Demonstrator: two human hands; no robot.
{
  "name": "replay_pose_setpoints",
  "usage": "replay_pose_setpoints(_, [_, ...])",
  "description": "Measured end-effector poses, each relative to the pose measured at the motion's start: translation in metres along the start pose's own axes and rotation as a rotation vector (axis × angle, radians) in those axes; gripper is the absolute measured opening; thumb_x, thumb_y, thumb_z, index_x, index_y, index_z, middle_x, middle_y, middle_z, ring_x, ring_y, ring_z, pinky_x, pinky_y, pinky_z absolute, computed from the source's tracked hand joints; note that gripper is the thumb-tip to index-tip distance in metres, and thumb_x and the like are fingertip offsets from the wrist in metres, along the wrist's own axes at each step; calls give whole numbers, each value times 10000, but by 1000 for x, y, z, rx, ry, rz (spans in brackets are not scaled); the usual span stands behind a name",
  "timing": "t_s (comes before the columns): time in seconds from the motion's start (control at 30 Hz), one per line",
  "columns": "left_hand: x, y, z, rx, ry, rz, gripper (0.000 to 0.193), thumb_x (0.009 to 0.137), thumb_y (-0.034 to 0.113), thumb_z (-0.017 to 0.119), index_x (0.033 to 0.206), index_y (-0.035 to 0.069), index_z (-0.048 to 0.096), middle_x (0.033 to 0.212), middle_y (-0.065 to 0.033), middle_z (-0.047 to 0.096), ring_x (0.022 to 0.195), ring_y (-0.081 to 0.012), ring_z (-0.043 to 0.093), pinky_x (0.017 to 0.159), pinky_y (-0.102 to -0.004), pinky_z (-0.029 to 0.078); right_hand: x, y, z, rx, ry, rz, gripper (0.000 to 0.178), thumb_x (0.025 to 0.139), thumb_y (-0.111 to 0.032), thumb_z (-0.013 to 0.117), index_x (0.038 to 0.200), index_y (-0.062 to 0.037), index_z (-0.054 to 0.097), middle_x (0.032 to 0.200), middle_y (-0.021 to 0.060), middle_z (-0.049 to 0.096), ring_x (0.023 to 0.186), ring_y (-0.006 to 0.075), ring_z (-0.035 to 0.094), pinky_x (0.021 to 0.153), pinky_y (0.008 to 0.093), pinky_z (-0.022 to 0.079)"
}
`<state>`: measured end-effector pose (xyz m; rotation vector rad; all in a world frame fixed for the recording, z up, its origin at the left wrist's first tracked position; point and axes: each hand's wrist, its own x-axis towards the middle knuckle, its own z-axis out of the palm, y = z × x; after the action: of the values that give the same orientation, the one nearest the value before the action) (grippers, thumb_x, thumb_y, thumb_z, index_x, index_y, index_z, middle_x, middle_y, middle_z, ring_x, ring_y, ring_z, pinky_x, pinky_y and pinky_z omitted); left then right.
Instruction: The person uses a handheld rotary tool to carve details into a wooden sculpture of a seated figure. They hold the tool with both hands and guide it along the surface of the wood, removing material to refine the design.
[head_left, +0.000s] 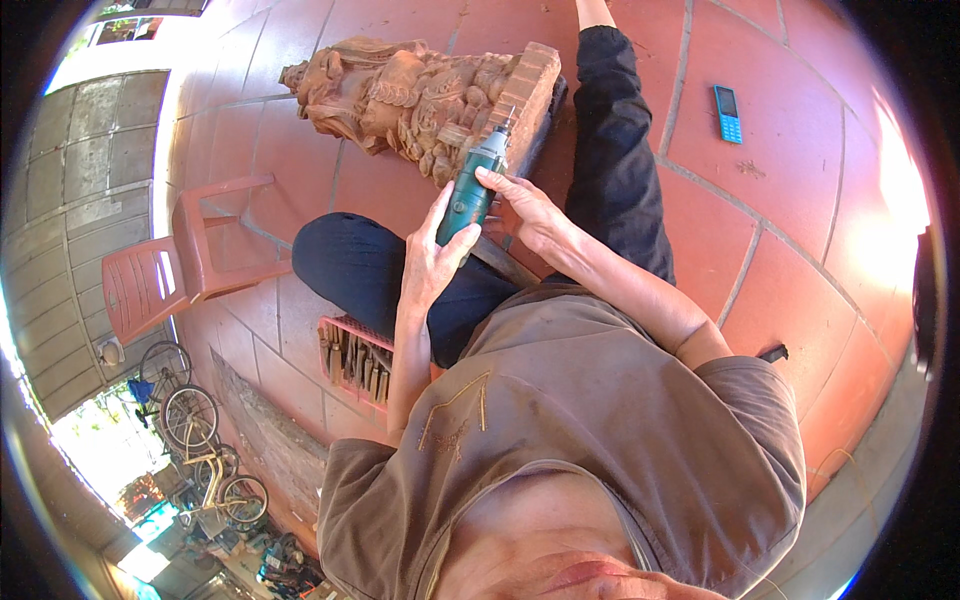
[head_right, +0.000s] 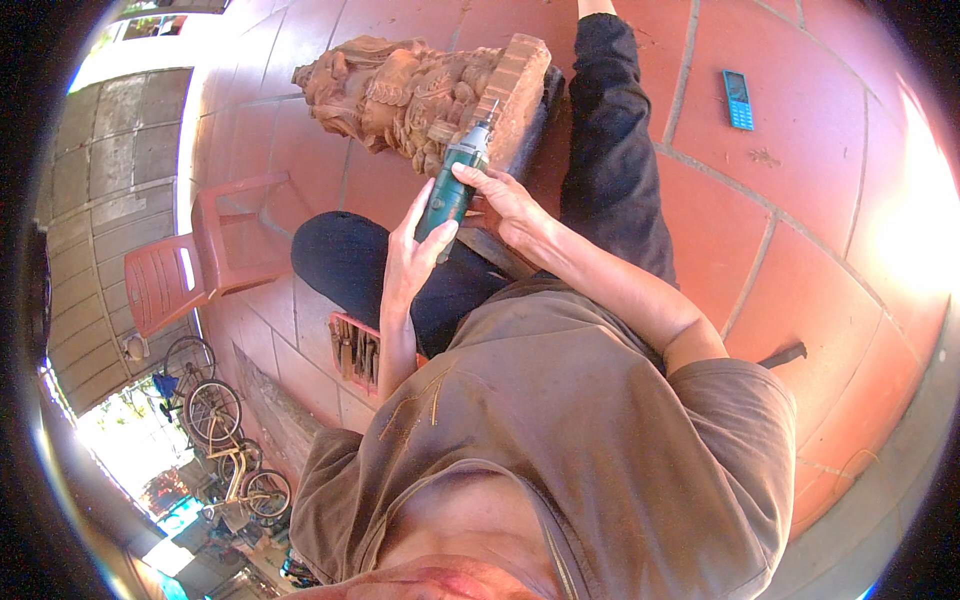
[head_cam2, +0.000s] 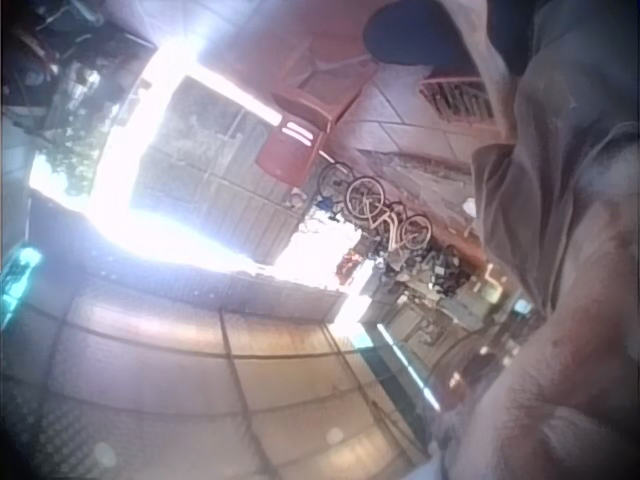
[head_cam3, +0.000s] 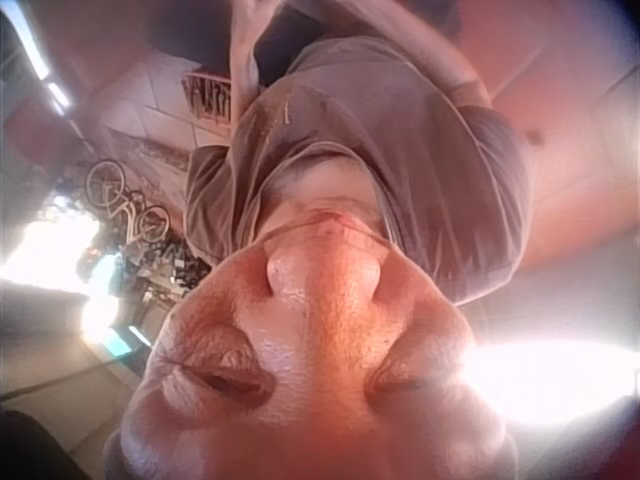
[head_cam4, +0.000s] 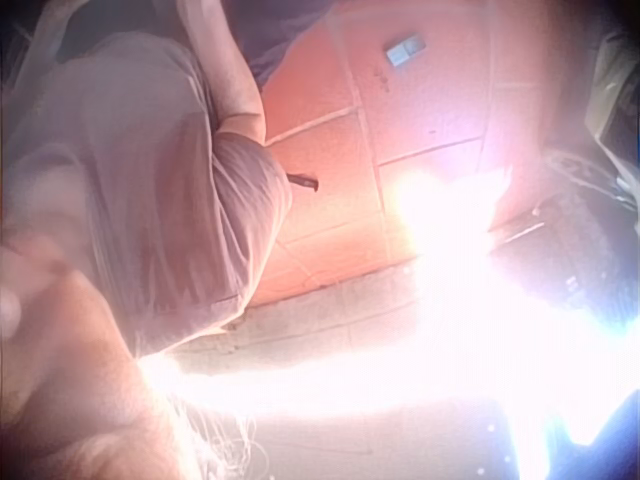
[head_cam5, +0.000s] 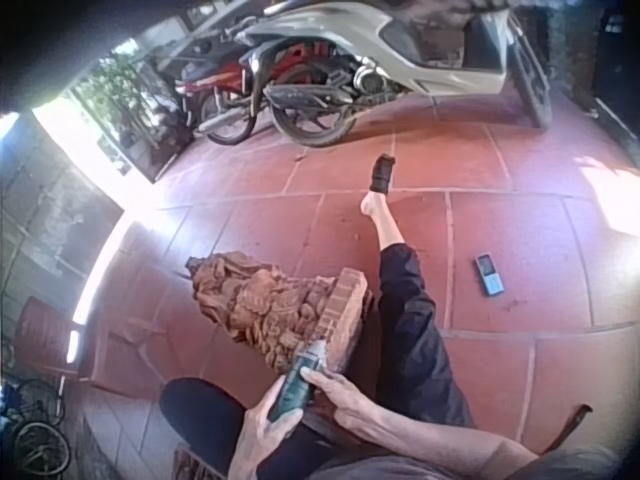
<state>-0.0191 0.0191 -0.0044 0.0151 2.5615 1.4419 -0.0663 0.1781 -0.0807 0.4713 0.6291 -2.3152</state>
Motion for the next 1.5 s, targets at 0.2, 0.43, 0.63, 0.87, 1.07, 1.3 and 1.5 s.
replay_pose_setpoints(0.2, [-2, -1, 3, -18, -16, -10, 644, 901, 251, 703, 1426, -19, 447, 1218, -218, 629, 1056, -235, 650, 902, -341, 516, -6, -1, -1, -5, 15, -23, 460, 876, -337, 752, 1199, -50, 594, 1042, 90, 673, 926, 249, 670, 844, 463, 558])
replay_pose_setpoints(0.43, [-2, 0, 4, -6, -20, 4, 643, 899, 250, 703, 1423, -23, 449, 1219, -219, 627, 1067, -244, 650, 913, -347, 512, -8, -2, -2, 29, 4, -12, 463, 863, -320, 770, 1190, -47, 591, 1048, 95, 668, 938, 251, 665, 855, 464, 556])
replay_pose_setpoints(0.63, [-3, 5, 4, -66, -7, -49, 631, 900, 222, 690, 1433, -16, 452, 1159, -149, 645, 983, -162, 626, 863, -289, 506, -5, -2, 0, 4, 1, -2, 475, 858, -327, 774, 1194, -51, 583, 1067, 99, 659, 957, 253, 651, 873, 480, 545])
replay_pose_setpoints(0.87, [-1, 2, 0, -71, -3, -79, 624, 902, 201, 675, 1448, 1, 450, 1124, -104, 649, 903, -112, 600, 782, -247, 497, 2, 0, 1, -28, 8, -5, 496, 849, -352, 779, 1194, -54, 583, 1068, 94, 661, 963, 251, 652, 877, 487, 540])
replay_pose_setpoints(1.07, [0, -1, -1, -74, 16, -67, 624, 902, 200, 675, 1449, 1, 449, 1122, -95, 641, 892, -107, 593, 773, -245, 497, 3, -1, 6, -53, 32, 8, 505, 849, -375, 781, 1212, -73, 600, 1069, 82, 664, 994, 243, 636, 900, 467, 500])
replay_pose_setpoints(1.3, [1, -4, -1, -74, 34, -59, 630, 903, 207, 681, 1450, 1, 446, 1114, -110, 648, 890, -114, 599, 766, -255, 504, 6, -2, 8, -67, 33, -6, 505, 846, -366, 781, 1191, -57, 582, 1074, 101, 654, 961, 256, 651, 890, 484, 522])
replay_pose_setpoints(1.5, [1, -2, 0, -88, 38, -52, 631, 903, 215, 691, 1446, 3, 447, 1092, -123, 656, 885, -118, 607, 766, -263, 511, 9, 0, 5, -88, 20, -8, 508, 848, -375, 777, 1189, -52, 583, 1078, 104, 655, 953, 259, 650, 879, 480, 522])
